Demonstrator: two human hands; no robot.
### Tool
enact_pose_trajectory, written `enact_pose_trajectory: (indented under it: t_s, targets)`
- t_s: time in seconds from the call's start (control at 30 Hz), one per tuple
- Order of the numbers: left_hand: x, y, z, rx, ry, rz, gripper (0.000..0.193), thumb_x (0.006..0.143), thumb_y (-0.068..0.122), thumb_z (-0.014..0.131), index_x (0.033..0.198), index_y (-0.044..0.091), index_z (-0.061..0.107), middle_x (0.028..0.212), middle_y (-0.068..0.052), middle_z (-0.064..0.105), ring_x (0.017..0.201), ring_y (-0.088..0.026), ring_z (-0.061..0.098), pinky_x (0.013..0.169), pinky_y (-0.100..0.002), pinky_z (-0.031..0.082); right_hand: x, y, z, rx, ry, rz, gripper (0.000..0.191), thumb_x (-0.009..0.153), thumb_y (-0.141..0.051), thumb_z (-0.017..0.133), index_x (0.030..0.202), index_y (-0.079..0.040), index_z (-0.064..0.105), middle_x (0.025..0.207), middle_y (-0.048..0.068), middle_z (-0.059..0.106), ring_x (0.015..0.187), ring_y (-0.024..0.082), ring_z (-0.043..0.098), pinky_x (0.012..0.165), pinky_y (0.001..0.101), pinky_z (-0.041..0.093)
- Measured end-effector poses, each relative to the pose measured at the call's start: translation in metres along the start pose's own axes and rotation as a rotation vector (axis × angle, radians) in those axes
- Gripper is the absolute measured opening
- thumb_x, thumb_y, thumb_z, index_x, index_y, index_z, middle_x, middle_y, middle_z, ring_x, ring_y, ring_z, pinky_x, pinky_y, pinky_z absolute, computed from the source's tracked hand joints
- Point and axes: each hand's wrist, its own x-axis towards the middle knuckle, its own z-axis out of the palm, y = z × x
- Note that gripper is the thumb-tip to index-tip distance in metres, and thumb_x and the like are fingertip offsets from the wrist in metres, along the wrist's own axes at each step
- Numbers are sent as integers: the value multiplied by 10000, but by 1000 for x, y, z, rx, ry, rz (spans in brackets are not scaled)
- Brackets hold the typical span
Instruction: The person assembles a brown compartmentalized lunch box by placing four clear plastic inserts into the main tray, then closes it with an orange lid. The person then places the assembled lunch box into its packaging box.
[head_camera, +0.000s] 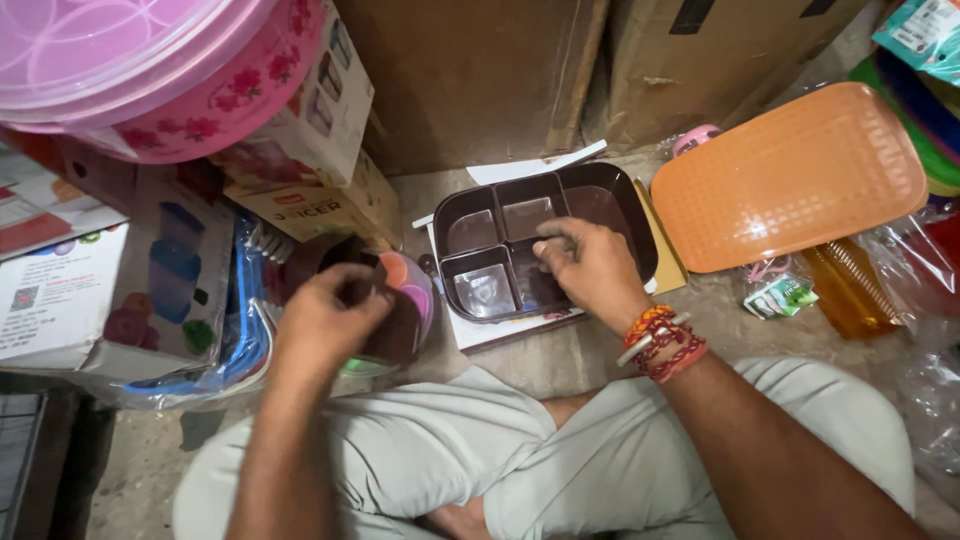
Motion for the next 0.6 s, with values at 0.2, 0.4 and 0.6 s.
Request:
enact_pose_trajectory:
  t_s: [0.2,0.4,0.6]
  targets:
    - [5,5,-4,-957,-149,-182,400,866,129,713,1249,16,688,1006,-43,724,895,-149,663,785,-295,561,5,-6,-1,510,-210,134,373,965,-236,654,1238,19,659,988,80,771,833,127,746,700,286,606]
    - [4,20,39,-1109,-216,-38,501,871,49,752,1349,33,605,1165,-60,639,939,-129,605,778,-276,493,-4,-35,-16,617,-414,315,567,1004,-461,493,1346,-20,596,1167,121,699,972,149,718,773,298,636]
    - [-17,39,57,-437,-19,554,641,741,18,798,1333,47,551,1294,-119,618,1228,-260,616,1043,-412,499,-8,-52,-24,529,-397,546,656,959,-536,482,1396,-48,532,1146,126,673,881,238,751,769,353,629]
